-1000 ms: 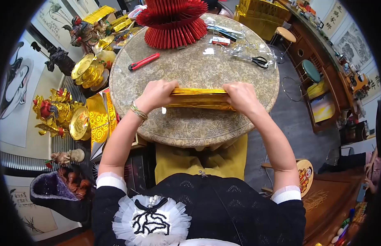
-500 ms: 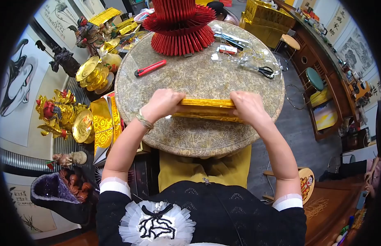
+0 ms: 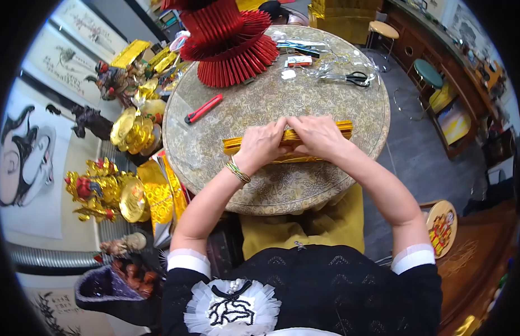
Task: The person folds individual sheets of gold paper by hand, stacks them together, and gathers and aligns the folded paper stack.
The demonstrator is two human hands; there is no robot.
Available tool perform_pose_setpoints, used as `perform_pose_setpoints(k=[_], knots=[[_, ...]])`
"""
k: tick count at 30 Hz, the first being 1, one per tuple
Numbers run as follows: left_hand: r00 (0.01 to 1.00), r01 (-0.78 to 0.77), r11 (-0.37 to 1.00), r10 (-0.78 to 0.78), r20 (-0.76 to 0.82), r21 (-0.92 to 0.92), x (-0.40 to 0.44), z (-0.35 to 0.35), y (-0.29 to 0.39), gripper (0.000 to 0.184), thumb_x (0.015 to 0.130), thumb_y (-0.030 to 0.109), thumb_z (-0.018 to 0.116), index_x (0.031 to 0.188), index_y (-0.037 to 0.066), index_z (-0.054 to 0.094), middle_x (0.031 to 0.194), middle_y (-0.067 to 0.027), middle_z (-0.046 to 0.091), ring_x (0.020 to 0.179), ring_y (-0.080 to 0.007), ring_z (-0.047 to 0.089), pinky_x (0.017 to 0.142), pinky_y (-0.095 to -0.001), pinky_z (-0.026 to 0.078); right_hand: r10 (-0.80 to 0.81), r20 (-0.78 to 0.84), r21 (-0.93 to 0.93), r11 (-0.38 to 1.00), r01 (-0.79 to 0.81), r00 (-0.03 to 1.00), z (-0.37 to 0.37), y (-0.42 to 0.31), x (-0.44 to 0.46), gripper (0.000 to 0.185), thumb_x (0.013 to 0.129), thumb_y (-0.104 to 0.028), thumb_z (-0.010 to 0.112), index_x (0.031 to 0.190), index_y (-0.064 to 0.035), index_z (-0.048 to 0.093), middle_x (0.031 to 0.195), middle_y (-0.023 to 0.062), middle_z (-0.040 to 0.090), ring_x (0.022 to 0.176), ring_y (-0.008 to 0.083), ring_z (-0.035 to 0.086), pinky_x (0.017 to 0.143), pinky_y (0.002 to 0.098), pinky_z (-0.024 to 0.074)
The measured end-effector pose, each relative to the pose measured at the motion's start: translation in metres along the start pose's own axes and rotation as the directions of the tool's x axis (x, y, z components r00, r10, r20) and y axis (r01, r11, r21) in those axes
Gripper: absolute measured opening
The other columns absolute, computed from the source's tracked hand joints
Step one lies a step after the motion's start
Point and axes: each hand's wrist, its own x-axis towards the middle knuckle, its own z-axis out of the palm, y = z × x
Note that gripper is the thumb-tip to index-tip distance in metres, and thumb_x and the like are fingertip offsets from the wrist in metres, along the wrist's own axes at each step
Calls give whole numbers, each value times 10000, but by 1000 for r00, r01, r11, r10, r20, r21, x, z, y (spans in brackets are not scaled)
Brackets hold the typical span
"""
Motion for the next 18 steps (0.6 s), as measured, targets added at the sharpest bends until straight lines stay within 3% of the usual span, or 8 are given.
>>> perform_pose_setpoints(k=[2,4,6,10,12,16,17,18], knots=[[999,-29,999,28,20,23,0,-2,-1,428,687,352,698,893,68,453,717,-93,598,633,-263,612,530,-365,475,99,227,-106,991,-77,969,14,1,3,230,675,-185,674,832,-60,562,675,90,632,674,266,642,553,371,502],[993,-110,994,110,-31,-17,-1,1,-5,367,706,347,680,841,65,486,702,-86,595,636,-268,611,536,-366,477,67,177,-82,995,-53,982,10,3,5,157,704,-146,611,835,-63,585,652,83,634,631,263,642,523,368,497],[991,-133,990,133,-4,44,0,-2,-6,286,743,325,643,759,66,525,673,-76,588,617,-261,609,532,-356,480,35,309,-95,995,-6,950,8,2,9,112,707,-115,591,800,-60,620,699,106,643,676,263,644,556,374,501],[976,-218,958,211,59,185,8,-21,-9,277,746,326,636,665,86,526,624,-52,558,548,-214,588,480,-329,460,127,293,-34,992,-122,948,-11,-2,13,92,695,-91,589,762,-57,643,746,129,646,731,275,641,615,381,509],[972,-236,946,227,65,224,12,-42,-12,224,745,271,622,633,103,526,629,-43,568,543,-191,600,464,-328,461,144,473,-18,988,-153,869,-27,-2,21,89,707,-81,576,747,-48,649,780,149,644,766,290,633,671,387,509],[870,-55,966,171,-462,254,0,-118,-45,121,672,138,681,722,103,577,688,-49,598,595,-224,567,550,-326,451,241,590,223,869,-442,771,-73,20,24,196,715,-64,618,905,-31,655,800,111,657,724,209,623,659,351,482],[827,71,990,10,-562,122,-10,-128,-57,105,731,162,675,793,97,622,711,-43,618,617,-185,588,567,-308,457,228,591,221,877,-427,774,-72,29,18,196,715,-64,618,905,-31,655,800,111,657,724,209,623,659,351,482],[713,143,967,-247,-656,-209,-21,-130,-68,186,804,221,649,915,75,621,775,-37,640,695,-143,614,609,-279,478,110,603,457,764,-455,790,-67,40,9,242,709,-57,644,950,-33,643,864,92,657,772,182,617,689,336,481]])
